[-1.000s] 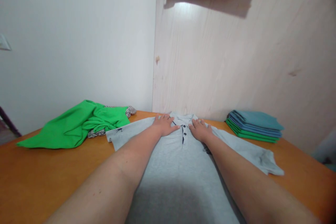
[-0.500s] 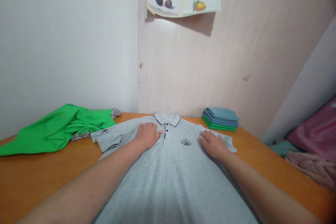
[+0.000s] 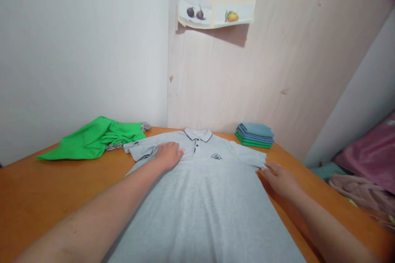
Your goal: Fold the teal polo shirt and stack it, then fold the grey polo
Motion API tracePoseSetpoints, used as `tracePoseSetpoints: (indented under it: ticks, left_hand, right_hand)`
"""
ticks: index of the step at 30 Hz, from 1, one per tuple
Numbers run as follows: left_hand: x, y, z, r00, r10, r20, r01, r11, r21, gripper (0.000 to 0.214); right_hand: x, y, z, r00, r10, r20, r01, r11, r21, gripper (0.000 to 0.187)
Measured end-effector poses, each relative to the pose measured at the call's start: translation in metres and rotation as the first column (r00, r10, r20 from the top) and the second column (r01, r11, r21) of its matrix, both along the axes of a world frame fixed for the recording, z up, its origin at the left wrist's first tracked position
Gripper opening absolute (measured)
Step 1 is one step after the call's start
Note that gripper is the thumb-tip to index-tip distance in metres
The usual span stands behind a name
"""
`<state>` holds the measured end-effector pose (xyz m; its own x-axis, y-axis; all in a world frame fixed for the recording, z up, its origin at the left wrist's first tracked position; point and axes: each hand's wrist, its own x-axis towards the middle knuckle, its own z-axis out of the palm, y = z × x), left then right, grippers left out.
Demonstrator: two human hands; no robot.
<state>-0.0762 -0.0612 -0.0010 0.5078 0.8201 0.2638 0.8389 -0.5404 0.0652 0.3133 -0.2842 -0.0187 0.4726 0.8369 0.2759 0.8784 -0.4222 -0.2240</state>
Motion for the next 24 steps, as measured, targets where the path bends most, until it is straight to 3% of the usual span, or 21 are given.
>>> tracePoseSetpoints:
  ticks: [6,13,19,24]
  left_hand:
    - [-0.042,-0.035,0.004,0.996,0.057,0.065,-0.055,0.998,-0.035,0.047]
    - [-0.077,-0.116,0.003,0.999,-0.037,0.039,0.040,0.996,-0.078,0.052]
    - [-0.095,-0.177,-0.010,0.998,-0.038,-0.044,0.026,0.969,-0.247,0.074]
    - [-0.103,-0.197,-0.013,0.999,-0.029,-0.040,0.018,0.967,-0.254,0.078]
  right_hand:
    - [-0.056,-0.017,0.003,0.964,0.217,-0.155,-0.212,0.976,0.049,0.059]
    - [-0.108,-0.043,-0.022,0.961,0.267,-0.077,-0.272,0.960,-0.067,0.067]
    - [-0.107,-0.062,-0.041,0.957,0.290,0.024,-0.282,0.945,-0.165,0.076]
    - [-0.096,-0.073,-0.040,0.954,0.301,0.020,-0.294,0.943,-0.154,0.074]
